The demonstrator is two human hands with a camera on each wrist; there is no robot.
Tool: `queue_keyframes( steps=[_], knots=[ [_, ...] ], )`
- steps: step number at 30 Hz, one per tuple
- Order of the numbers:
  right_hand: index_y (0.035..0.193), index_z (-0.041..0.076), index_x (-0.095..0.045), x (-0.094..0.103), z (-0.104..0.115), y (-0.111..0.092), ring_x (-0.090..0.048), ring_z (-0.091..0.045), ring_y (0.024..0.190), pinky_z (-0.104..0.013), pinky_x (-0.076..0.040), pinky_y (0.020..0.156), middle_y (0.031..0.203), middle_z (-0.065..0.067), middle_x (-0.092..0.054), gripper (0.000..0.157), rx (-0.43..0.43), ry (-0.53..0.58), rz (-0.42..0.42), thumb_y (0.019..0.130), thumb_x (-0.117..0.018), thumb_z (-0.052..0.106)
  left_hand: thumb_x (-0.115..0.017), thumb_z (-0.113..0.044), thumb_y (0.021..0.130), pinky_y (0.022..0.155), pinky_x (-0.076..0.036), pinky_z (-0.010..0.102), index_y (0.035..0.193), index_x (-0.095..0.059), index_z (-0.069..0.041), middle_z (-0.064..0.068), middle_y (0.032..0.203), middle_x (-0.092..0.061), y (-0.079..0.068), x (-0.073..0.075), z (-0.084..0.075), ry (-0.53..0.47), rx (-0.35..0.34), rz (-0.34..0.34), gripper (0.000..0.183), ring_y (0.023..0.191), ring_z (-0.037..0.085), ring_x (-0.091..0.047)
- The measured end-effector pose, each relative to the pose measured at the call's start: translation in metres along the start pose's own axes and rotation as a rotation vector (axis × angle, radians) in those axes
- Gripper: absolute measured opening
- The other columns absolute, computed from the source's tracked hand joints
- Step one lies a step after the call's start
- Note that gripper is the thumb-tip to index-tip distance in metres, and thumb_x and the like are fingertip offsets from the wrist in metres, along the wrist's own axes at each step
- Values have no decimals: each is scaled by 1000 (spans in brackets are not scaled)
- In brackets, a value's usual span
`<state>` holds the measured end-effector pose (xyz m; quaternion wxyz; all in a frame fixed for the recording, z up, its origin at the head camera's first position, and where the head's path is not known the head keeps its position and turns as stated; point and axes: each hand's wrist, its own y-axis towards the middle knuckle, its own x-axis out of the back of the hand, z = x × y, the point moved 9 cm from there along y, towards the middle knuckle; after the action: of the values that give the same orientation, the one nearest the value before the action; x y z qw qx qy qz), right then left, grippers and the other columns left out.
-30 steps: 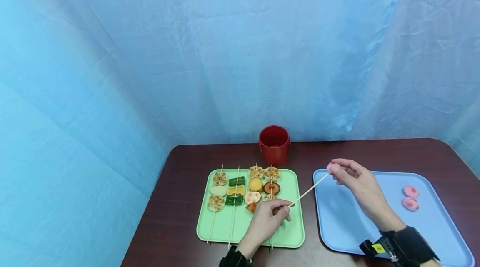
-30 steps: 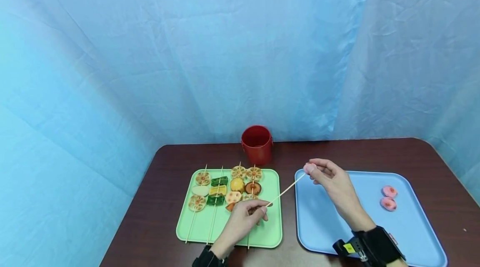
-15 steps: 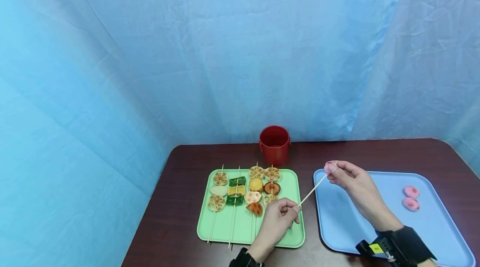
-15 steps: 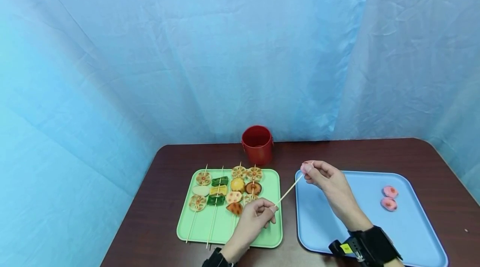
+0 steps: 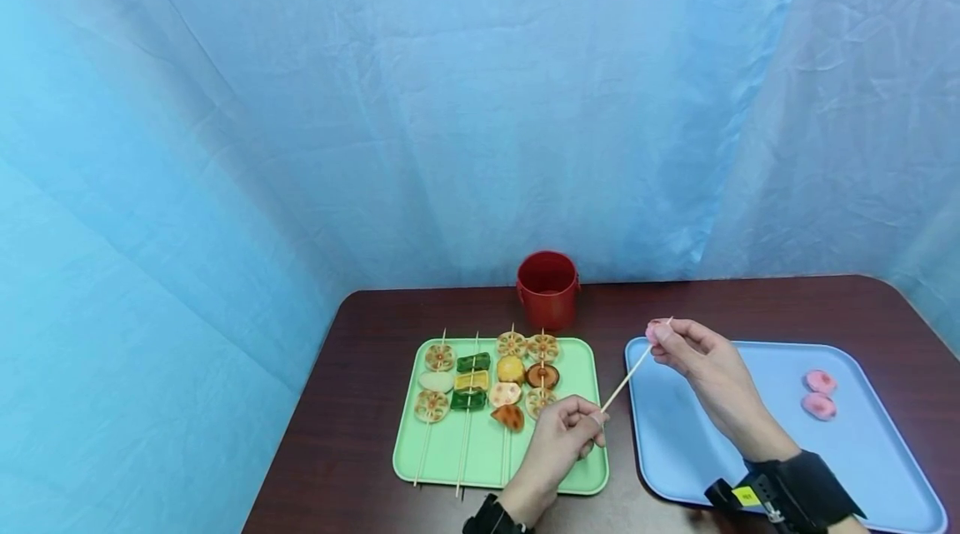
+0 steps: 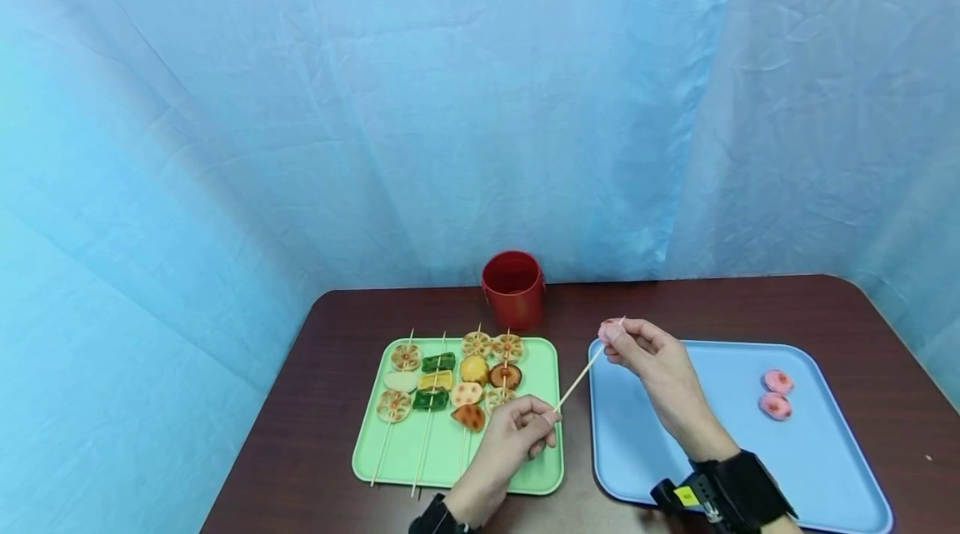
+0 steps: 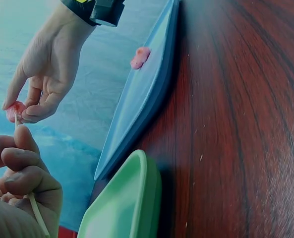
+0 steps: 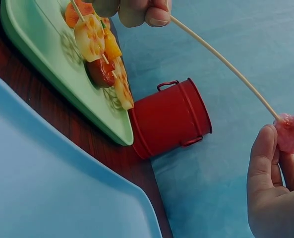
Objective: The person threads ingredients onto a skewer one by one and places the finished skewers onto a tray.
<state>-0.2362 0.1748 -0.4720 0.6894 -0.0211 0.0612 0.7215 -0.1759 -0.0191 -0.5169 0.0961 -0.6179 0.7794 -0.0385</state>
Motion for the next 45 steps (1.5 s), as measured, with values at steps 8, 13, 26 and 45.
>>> queue_keyframes(
  steps=[8,13,26,45],
  knots=[
    [114,-6,-58,-20,-10,-4,-64,-16,97,-27,-53,80,117,-11,-63,40,-18,-97,57,97,-57,30,-64,-12,88,45,-31,15,100,-62,14,-3,64,-57,1,-7,-3,-71,7,-18,28,49,2,-41],
    [115,-6,-57,-28,-14,-6,-64,-12,96,-27,-53,80,114,-4,-64,41,-20,-85,61,97,-57,30,-64,-13,88,45,-30,15,99,-64,10,-3,63,-57,3,-9,-5,-102,24,-48,25,50,3,-40],
    [111,-6,-52,-32,-12,-5,-64,-15,86,-27,-54,75,100,-6,-65,40,-31,-47,43,97,-57,31,-60,-14,91,44,-32,15,98,-69,1,-2,64,-58,7,-14,-3,-99,70,-37,19,50,3,-43],
    [107,-7,-62,-57,-16,-11,-63,-14,94,-30,-53,76,119,-13,-61,42,-43,-177,99,95,-60,34,-61,-12,90,41,-23,14,92,-68,11,-4,59,-49,13,-12,-13,-170,26,-165,24,46,1,-34]
  ],
)
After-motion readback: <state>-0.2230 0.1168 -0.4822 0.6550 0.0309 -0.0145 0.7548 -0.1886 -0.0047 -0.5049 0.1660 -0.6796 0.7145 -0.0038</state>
